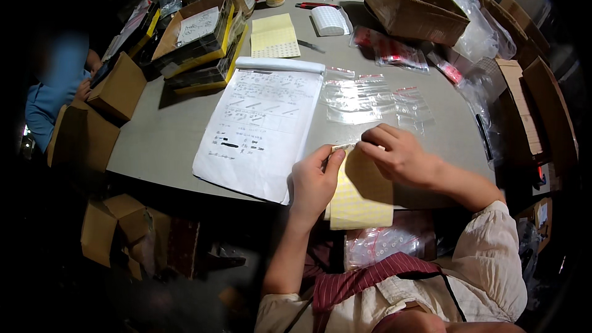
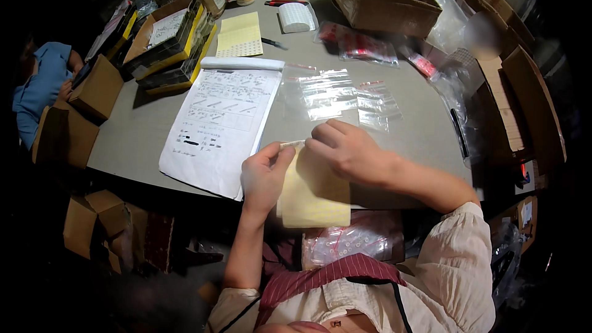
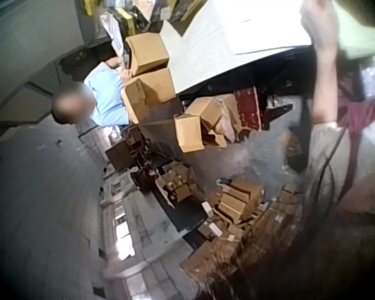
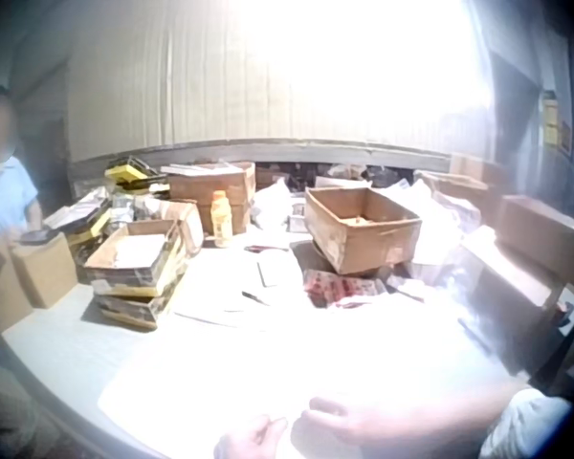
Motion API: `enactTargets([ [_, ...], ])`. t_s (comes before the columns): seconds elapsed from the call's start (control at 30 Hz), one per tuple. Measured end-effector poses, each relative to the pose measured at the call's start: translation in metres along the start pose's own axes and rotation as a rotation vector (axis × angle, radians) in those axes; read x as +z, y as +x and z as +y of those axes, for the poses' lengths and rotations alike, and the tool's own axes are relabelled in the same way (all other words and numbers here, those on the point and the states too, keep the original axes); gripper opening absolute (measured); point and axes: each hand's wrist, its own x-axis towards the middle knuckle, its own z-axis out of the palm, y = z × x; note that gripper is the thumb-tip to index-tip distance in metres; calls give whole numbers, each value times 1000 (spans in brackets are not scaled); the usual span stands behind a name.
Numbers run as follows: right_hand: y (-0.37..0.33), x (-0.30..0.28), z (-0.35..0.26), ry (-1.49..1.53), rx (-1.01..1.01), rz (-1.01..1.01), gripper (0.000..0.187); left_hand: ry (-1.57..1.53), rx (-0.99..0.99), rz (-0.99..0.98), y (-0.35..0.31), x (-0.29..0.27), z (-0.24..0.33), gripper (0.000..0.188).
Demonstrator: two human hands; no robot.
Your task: The person places yellow sticky notes into small clear plastic bags one by one. They pick up a note, insert it into a bag, and then seal the bag before moving to the next item. The process is repeated continuously throughout the clip.
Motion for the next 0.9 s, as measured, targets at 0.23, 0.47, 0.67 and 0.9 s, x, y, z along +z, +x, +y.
enactTargets([
  [0.23, 41, -11, 79, 432, 401, -122, 14, 26, -45, 34, 0, 0, -6, 28],
  [0.47, 73, 9, 114, -88, 482, -364, 31, 36, -87, 22, 0, -3, 5, 29],
  [0.67, 75, -24, 116, -380, 565, -579, 42, 37, -85, 4, -2, -6, 8, 31],
  [0.9, 84, 25, 110, 257, 329, -203, 22, -66, -81, 17, 1, -2, -2, 33],
])
